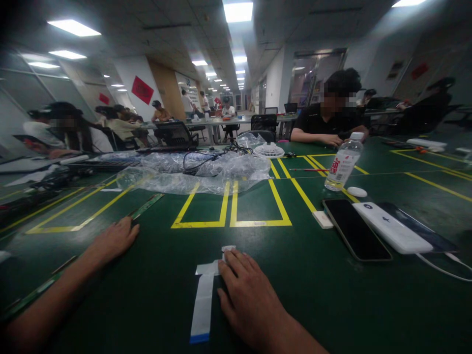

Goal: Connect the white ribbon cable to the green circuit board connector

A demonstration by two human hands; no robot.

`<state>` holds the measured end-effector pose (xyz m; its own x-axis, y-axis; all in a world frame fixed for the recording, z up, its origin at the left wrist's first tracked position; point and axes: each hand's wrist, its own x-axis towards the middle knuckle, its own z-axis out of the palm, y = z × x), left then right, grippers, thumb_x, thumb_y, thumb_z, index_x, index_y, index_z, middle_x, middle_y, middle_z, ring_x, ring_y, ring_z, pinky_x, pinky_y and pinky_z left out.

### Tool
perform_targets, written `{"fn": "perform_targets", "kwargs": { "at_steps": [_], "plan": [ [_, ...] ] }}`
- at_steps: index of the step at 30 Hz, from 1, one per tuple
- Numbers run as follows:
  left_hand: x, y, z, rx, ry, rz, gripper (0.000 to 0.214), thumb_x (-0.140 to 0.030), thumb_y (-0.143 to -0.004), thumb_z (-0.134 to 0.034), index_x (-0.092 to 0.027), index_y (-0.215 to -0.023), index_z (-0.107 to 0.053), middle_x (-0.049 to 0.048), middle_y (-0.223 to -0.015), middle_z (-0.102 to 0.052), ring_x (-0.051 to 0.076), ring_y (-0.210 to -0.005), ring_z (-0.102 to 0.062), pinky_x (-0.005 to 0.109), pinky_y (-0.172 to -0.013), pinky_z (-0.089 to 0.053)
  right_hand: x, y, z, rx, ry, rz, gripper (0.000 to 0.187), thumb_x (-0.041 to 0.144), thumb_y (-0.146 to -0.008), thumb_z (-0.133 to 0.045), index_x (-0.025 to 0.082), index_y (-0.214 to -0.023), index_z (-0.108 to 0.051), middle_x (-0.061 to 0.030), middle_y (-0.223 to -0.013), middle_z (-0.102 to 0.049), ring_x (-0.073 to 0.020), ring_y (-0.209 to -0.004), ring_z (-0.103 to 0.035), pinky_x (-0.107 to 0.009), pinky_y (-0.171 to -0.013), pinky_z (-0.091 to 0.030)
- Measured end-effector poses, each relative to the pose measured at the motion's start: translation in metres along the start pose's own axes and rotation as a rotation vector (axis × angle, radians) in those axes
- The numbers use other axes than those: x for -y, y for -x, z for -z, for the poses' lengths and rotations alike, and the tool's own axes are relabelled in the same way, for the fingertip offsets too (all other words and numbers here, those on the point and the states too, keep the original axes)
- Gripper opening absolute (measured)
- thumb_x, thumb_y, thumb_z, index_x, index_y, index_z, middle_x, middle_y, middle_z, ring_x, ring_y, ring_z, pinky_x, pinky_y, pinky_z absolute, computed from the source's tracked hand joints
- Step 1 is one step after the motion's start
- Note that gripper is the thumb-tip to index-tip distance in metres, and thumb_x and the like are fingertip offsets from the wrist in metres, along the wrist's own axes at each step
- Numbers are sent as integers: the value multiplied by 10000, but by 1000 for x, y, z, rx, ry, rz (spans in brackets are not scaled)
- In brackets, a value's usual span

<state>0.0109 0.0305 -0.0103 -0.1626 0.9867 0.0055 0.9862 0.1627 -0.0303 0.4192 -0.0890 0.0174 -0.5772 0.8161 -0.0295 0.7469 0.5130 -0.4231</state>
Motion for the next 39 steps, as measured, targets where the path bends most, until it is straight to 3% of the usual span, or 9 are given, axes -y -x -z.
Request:
{"fn": "perform_targets", "kwargs": {
  "at_steps": [4, 9, 14, 20, 26, 29, 32, 39],
  "plan": [
    [-8, 2, 2, -20, 37, -116, 534, -443, -947, -272, -90, -1234, -551, 206, -1233, -641, 349, -1157, -607, 486, -955, -486, -1, 1, 0, 4, -14, -9, 564, 316, -956, -503, 195, -1500, -416, -107, -1585, -324, -299, -1454, -276, -526, -1179, -250],
    [-28, 8, 3, -38, 96, -311, 605, -493, -948, -311, -139, -1383, -537, 105, -1453, -534, 293, -1384, -439, 455, -1150, -346, 0, 2, -1, -11, -6, -12, 561, 296, -947, -511, 185, -1490, -432, -111, -1576, -342, -290, -1450, -287, -501, -1185, -250],
    [-52, 19, 5, -9, 169, -502, 641, -544, -973, -322, -156, -1457, -481, 111, -1544, -407, 314, -1445, -333, 543, -1163, -292, 1, 2, -1, -21, 8, -6, 552, 307, -953, -509, 188, -1487, -436, -111, -1577, -340, -287, -1449, -290, -500, -1182, -256],
    [-82, 38, 5, 0, 158, -680, 547, -484, -1019, -344, -249, -1513, -383, 58, -1588, -332, 272, -1470, -285, 560, -1180, -238, -1, 1, -4, -29, 15, -7, 558, 300, -946, -520, 197, -1487, -435, -111, -1577, -341, -293, -1444, -302, -504, -1176, -270],
    [-93, 45, 7, -126, 51, -697, 528, -427, -1017, -366, -228, -1504, -407, 88, -1581, -346, 289, -1468, -289, 560, -1171, -266, 0, 1, -3, -30, 15, -7, 546, 290, -947, -515, 193, -1481, -447, -113, -1572, -349, -288, -1445, -299, -504, -1179, -260],
    [-91, 44, 13, -192, -6, -642, 530, -439, -989, -408, -163, -1427, -521, 135, -1506, -464, 305, -1399, -413, 520, -1121, -374, 1, 2, -1, -26, 4, -10, 542, 293, -949, -513, 191, -1478, -452, -113, -1572, -351, -289, -1445, -299, -504, -1178, -262],
    [-93, 49, 13, -178, -52, -583, 522, -454, -989, -385, -146, -1355, -594, 146, -1441, -537, 309, -1327, -498, 501, -1067, -443, 0, 2, -1, -12, -5, -12, 556, 306, -952, -515, 194, -1490, -432, -110, -1580, -334, -290, -1448, -290, -509, -1180, -254],
    [-105, 63, -1, -94, -18, -543, 688, -549, -1006, -306, -72, -1492, -408, 164, -1543, -394, 305, -1434, -356, 497, -1163, -326, -1, 1, 0, 2, -23, -18, 561, 327, -958, -507, 199, -1498, -419, -108, -1586, -323, -284, -1451, -284, -496, -1187, -237]
  ]
}}
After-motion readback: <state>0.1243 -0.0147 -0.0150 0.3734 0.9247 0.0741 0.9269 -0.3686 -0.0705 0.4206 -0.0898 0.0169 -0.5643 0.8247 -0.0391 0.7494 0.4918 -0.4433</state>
